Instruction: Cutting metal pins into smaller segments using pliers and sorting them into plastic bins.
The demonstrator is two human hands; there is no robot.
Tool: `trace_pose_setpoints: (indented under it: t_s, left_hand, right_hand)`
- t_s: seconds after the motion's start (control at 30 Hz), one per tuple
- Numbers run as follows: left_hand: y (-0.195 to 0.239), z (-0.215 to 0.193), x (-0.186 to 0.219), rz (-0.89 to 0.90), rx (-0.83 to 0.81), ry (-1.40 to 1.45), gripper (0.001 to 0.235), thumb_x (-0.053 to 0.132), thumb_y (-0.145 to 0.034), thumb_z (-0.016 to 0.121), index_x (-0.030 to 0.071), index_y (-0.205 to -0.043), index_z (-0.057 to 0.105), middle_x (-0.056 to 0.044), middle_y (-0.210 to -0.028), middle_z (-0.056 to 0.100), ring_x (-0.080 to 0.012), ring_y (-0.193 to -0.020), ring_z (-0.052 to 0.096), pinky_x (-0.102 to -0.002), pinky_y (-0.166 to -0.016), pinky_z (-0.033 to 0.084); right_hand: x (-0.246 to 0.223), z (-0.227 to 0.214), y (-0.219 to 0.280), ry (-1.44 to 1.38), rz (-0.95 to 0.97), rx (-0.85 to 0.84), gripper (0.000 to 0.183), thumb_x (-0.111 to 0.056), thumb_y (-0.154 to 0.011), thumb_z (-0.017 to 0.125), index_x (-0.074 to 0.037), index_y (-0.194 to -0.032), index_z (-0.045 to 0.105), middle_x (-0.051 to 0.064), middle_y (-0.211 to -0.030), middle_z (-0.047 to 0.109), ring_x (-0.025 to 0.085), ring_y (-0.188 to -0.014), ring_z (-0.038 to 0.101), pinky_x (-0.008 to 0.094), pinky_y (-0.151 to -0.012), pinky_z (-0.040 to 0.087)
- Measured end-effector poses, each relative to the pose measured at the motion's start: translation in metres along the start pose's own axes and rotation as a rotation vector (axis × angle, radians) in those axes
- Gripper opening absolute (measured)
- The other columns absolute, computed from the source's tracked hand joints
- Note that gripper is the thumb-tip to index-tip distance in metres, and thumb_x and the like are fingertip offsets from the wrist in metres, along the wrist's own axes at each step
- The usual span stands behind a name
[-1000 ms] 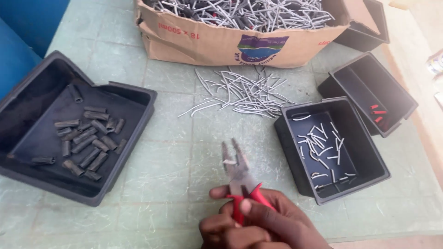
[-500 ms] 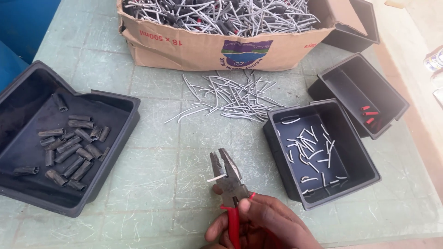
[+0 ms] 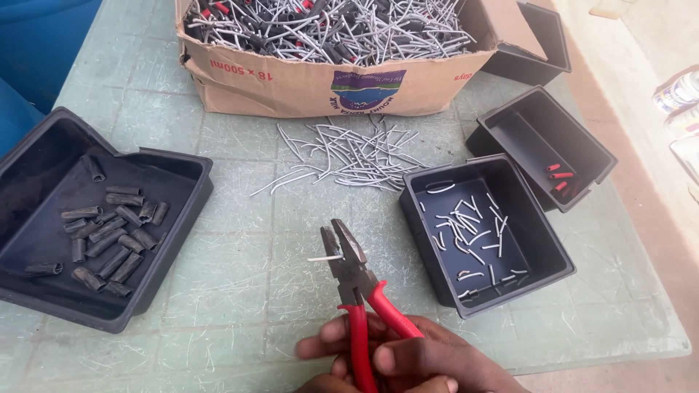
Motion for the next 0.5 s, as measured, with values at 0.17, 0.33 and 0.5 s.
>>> trace_pose_setpoints:
  t_s: [0.17,0.33,0.5]
  left_hand:
    - [0.013,0.055,0.007,0.009,0.027,0.16,0.026,0.007,-0.079,0.056,0.021,-0.059,0.049,0.005,-0.052,0.045,-0.0079,-0.041,0.042,-0.025,-0.045,0.034]
    - [0.044,0.086,0.029,0.019,0.06,0.327,0.024,0.008,-0.078,0.056,0.021,-0.059,0.049,0.005,-0.052,0.045,-0.009,-0.042,0.042,-0.026,-0.046,0.034]
    - [0.093,0.091,0.092,0.021,0.102,0.496,0.022,0.009,-0.076,0.057,0.021,-0.06,0.05,0.005,-0.053,0.045,-0.0101,-0.042,0.043,-0.028,-0.046,0.034]
  right_hand:
    - [0.016,-0.004,-0.002,-0.216,0.05,0.069,0.03,0.001,-0.082,0.066,0.004,-0.112,0.064,0.033,-0.122,0.075,0.039,-0.115,0.071,0.045,-0.107,0.049]
    - [0.01,0.01,-0.011,-0.354,0.019,-0.067,0.007,-0.006,-0.095,0.06,-0.006,-0.089,0.056,0.021,-0.101,0.079,0.04,-0.127,0.067,0.051,-0.121,0.038]
    - [-0.003,0.009,-0.009,-0.076,0.056,0.025,0.037,-0.028,-0.091,0.06,0.007,-0.087,0.073,0.034,-0.121,0.076,0.035,-0.117,0.071,0.043,-0.11,0.042]
Point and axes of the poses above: each hand's wrist, its own y-axis away from the middle knuckle, its own z-axis out of the palm, x = y × z, the point moved 6 cm from there along -y, towards the middle knuckle
